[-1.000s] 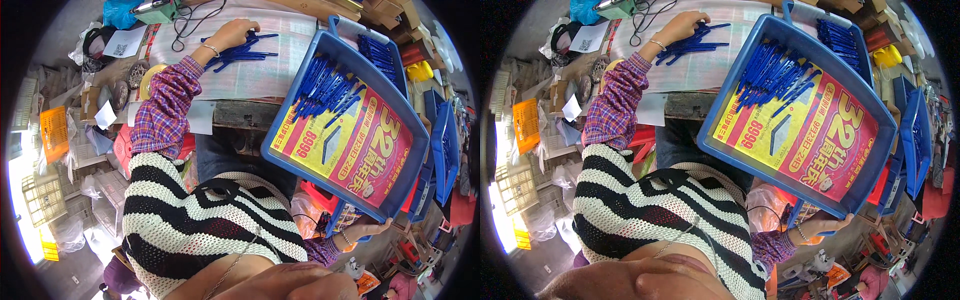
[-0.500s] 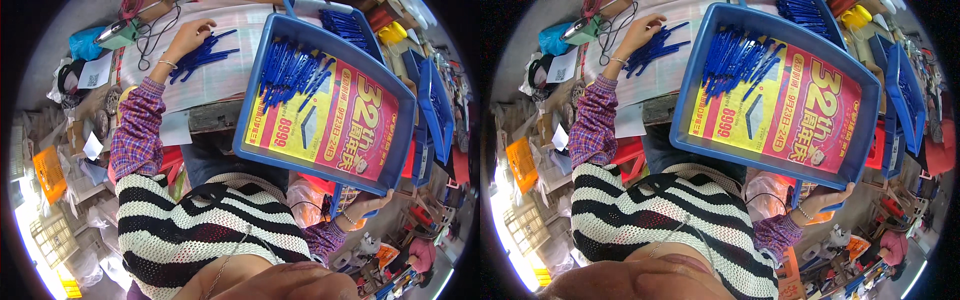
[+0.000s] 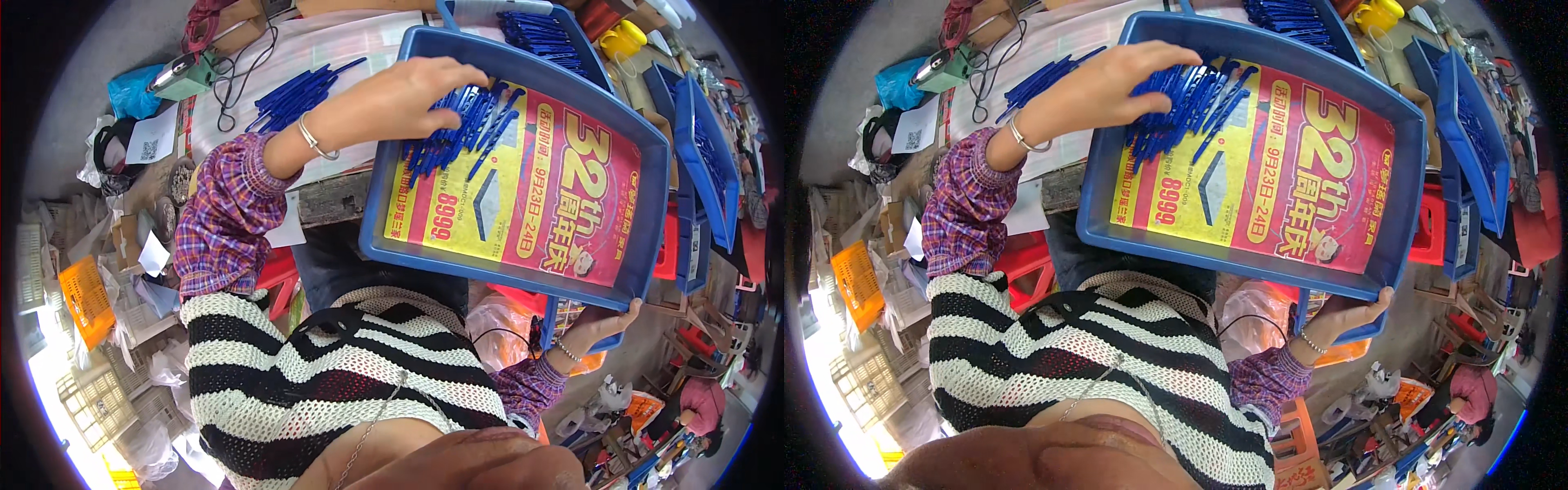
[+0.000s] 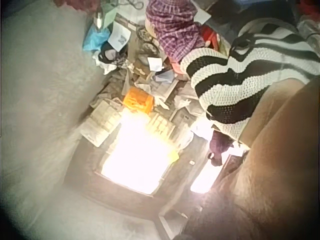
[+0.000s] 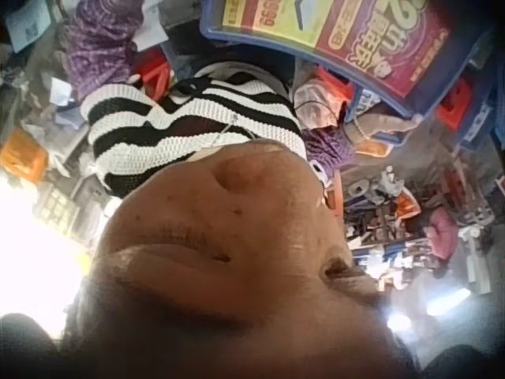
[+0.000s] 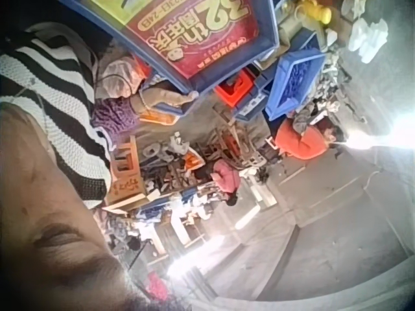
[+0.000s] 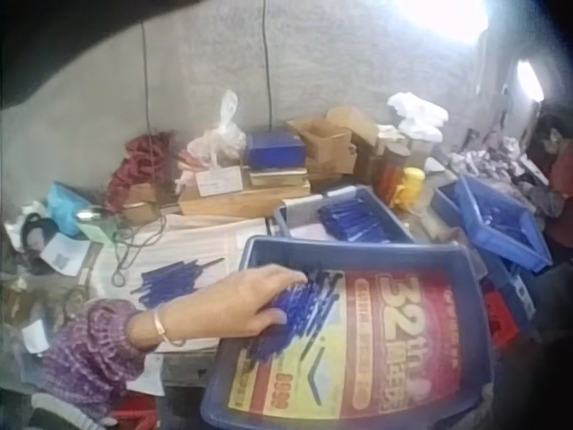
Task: Assembling blue plastic tubes with small components at a manual workstation.
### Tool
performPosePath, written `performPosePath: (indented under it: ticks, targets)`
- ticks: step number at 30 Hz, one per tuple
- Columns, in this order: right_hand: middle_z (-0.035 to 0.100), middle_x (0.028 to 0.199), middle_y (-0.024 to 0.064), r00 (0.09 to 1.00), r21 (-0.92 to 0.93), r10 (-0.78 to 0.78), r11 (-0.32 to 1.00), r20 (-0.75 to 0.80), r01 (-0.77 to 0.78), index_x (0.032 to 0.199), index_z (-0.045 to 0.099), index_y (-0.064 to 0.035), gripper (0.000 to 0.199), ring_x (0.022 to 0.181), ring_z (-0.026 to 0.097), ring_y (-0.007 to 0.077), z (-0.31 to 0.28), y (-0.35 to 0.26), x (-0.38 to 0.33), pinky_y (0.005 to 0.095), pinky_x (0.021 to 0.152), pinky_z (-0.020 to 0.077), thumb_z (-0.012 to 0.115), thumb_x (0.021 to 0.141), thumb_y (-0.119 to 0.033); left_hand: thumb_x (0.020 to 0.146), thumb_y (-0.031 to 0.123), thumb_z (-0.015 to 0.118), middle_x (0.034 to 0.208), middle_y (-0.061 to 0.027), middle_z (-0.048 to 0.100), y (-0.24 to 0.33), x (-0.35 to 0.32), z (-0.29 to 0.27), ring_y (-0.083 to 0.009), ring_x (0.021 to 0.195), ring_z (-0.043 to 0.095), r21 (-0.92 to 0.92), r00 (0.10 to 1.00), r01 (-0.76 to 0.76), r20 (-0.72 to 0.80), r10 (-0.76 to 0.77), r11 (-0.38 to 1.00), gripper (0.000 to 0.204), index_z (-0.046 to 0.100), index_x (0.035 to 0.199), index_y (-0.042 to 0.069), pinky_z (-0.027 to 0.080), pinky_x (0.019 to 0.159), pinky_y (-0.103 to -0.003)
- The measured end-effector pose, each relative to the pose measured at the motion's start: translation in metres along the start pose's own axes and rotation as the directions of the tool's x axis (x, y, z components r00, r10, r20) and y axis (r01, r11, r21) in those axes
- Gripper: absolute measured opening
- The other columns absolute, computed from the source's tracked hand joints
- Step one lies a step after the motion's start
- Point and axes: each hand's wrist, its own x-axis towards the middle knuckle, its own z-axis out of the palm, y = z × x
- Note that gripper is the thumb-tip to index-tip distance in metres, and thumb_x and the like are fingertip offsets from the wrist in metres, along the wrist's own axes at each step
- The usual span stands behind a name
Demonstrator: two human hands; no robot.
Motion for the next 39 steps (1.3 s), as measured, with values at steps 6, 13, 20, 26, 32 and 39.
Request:
performPosePath:
  ticks: [6, 13, 20, 26, 32, 39]
  targets:
    - [0.052, 0.113, 0.007, 0.998, 0.053, 0.061, 0.997, -0.018, -0.06, 0.107, 0.053, -0.0058, 0.041, 0.104, 0.05, 0.0198, -0.002, -0.002, 0.004, 0.0344, 0.092, 0.0394, 0.052, 0.084, -0.04, 0.077, 0.009, 0.066, 0.124, -0.0124, 0.052, 0.004, -0.004, -0.002, -0.029, 0.114, 0.051, 0.134, 0.997, -0.029, -0.069, 0.038, 0.991, 0.052, 0.048, 0.126, 0.01, 0.043, 0.094, -0.036]
    - [0.054, 0.112, 0.0084, 0.992, 0.088, 0.12, 0.989, -0.029, -0.118, 0.104, 0.055, -0.0051, 0.039, 0.101, 0.052, 0.0196, 0.001, -0.008, 0.005, 0.0341, 0.089, 0.0413, 0.056, 0.082, -0.037, 0.082, 0.031, 0.068, 0.123, -0.0161, 0.049, -0.031, -0.039, 0.007, -0.0215, 0.111, 0.05, -0.779, 0.75, 0.33, -0.126, -0.649, 0.532, 0.071, 0.031, 0.135, 0.002, 0.043, 0.09, -0.033]
    - [0.063, 0.101, 0.0059, 0.927, 0.018, 0.326, 0.942, 0.186, -0.335, 0.109, 0.058, -0.0048, 0.035, 0.093, 0.059, 0.0182, -0.073, -0.02, 0.054, 0.0325, 0.081, 0.0465, 0.057, 0.087, -0.031, 0.084, 0.033, 0.064, 0.116, -0.0148, 0.049, -0.005, -0.044, 0.047, -0.0175, 0.102, 0.051, -0.977, 0.705, 0.17, 0.03, -0.709, 0.128, 0.072, 0.027, 0.137, 0.001, 0.042, 0.087, -0.029]
    - [0.062, 0.106, 0.0057, 0.987, -0.644, -0.08, 0.75, 0.138, 0.151, 0.116, 0.054, -0.0037, 0.035, 0.091, 0.06, 0.0127, -0.044, -0.074, 0.053, 0.0257, 0.073, 0.0481, 0.061, 0.086, -0.019, 0.087, 0.024, 0.06, 0.117, -0.0096, 0.048, -0.004, -0.058, 0.077, -0.0163, 0.104, 0.048, -0.969, 0.656, 0.121, -0.084, -0.75, 0.213, 0.061, 0.03, 0.135, 0.001, 0.038, 0.093, -0.029]
    - [0.058, 0.116, 0.0111, 0.836, -0.627, -0.168, 0.589, 0.522, 0.51, 0.119, 0.054, 0.0038, 0.035, 0.106, 0.055, 0.0171, 0.056, -0.097, 0.031, 0.028, 0.093, 0.0406, 0.057, 0.088, -0.011, 0.089, 0.019, 0.055, 0.117, -0.0092, 0.048, 0.018, -0.055, 0.058, -0.0153, 0.102, 0.048, -0.995, 0.644, -0.044, -0.098, -0.758, 0.091, 0.057, 0.028, 0.137, 0.003, 0.04, 0.09, -0.028]
    - [0.042, 0.136, 0.0185, 0.191, -0.61, 0.594, 0.666, 0.782, 0.43, 0.139, 0.03, 0.0003, 0.065, 0.121, 0.045, 0.0224, 0.174, -0.021, -0.005, 0.0308, 0.097, 0.0391, 0.062, 0.083, -0.01, 0.091, 0.022, 0.053, 0.118, -0.0103, 0.047, 0.016, -0.055, 0.072, -0.0158, 0.104, 0.048, -0.989, 0.606, -0.104, -0.15, -0.781, 0.109, 0.055, 0.028, 0.137, 0.004, 0.039, 0.092, -0.029]
